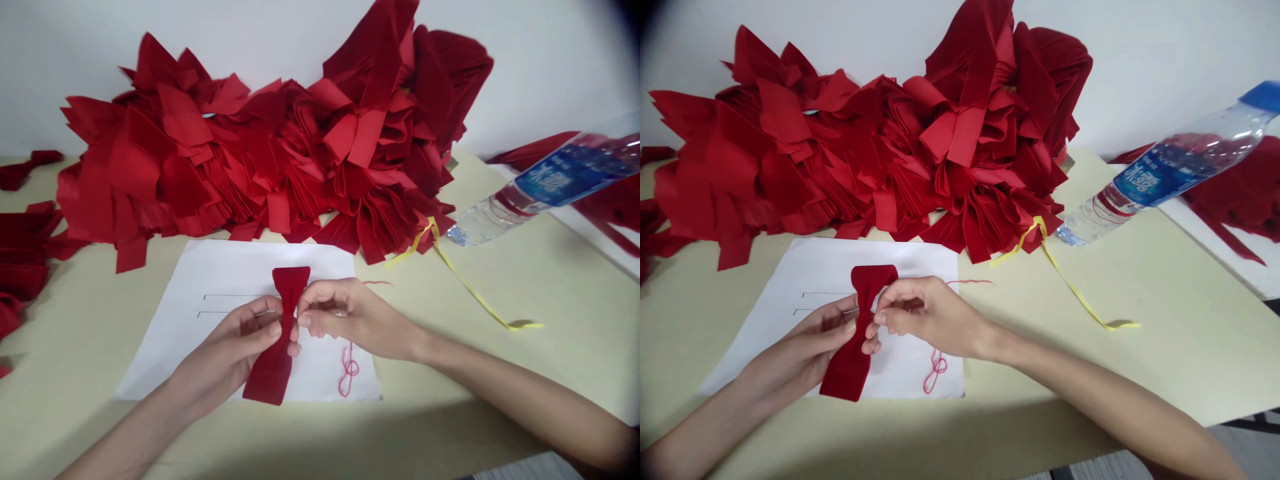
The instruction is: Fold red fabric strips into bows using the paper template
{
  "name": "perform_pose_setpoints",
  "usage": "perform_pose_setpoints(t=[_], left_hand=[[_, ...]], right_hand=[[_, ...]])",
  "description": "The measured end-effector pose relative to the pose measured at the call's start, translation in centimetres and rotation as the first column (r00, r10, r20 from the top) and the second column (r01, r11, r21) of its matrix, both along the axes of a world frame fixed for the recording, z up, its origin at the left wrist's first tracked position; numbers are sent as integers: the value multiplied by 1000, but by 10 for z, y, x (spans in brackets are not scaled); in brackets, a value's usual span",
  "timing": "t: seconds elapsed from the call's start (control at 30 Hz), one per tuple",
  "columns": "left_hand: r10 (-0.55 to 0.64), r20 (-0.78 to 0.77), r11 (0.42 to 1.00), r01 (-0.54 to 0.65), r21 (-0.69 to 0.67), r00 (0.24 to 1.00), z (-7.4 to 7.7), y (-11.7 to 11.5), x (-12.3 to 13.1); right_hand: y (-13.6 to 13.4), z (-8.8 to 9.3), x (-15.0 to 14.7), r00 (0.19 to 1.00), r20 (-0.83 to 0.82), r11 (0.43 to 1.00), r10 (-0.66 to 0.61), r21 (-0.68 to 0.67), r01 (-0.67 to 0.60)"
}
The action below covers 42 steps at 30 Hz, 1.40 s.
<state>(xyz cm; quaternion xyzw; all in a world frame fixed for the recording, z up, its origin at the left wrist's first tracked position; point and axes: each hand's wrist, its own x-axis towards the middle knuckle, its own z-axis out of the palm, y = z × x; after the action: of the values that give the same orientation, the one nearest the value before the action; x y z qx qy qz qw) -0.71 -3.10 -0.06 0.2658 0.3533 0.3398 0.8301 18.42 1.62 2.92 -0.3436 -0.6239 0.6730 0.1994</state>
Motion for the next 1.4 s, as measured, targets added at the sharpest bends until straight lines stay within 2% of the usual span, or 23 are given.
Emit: perform_pose_setpoints(t=[0.3,0.47,0.63,0.7,0.8,0.9,0.97,1.0,1.07,1.13,1.2,1.23,1.27,1.3,1.33,1.4], left_hand=[[24,18,998,-25,50,1000,0,0,1],[-90,159,995,82,59,983,-1,-6,2],[-273,270,958,287,-11,923,-2,-11,6],[-356,240,920,383,-79,903,0,-13,9],[-404,124,892,420,-168,906,5,-16,15],[-434,14,883,429,-193,901,6,-18,17],[-436,-65,889,419,-182,897,6,-16,15],[-408,-119,907,388,-164,905,6,-15,14],[-310,-242,950,291,-112,919,7,-13,12],[-176,-323,984,166,-57,930,9,-11,11],[-50,-329,998,39,-41,943,10,-10,10],[3,-303,999,-17,-46,953,11,-9,9],[43,-262,997,-58,-53,964,10,-9,9],[71,-207,995,-85,-59,976,10,-9,8],[87,-148,994,-97,-59,985,9,-8,8],[89,-37,995,-91,-38,995,7,-8,7]], right_hand=[[5,5,6,999,-34,996,31,-81,-34],[6,-2,3,989,-110,987,94,-116,-107],[4,-10,2,945,-207,966,253,1,-258],[4,-11,1,925,-190,943,331,97,-317],[6,-9,-2,877,-180,882,446,254,-396],[7,1,-1,830,-55,771,555,409,-489],[6,13,2,803,157,645,575,517,-563],[4,19,4,795,268,571,545,575,-586],[-4,28,6,788,462,397,408,687,-608],[-16,31,6,799,573,181,185,779,-601],[-28,26,4,822,568,-43,-32,821,-569],[-32,22,3,839,533,-133,-110,829,-544],[-35,18,2,858,486,-187,-165,839,-511],[-36,15,2,878,432,-202,-206,859,-470],[-36,12,2,894,377,-178,-244,888,-423],[-34,8,2,916,281,-52,-286,950,-308]])
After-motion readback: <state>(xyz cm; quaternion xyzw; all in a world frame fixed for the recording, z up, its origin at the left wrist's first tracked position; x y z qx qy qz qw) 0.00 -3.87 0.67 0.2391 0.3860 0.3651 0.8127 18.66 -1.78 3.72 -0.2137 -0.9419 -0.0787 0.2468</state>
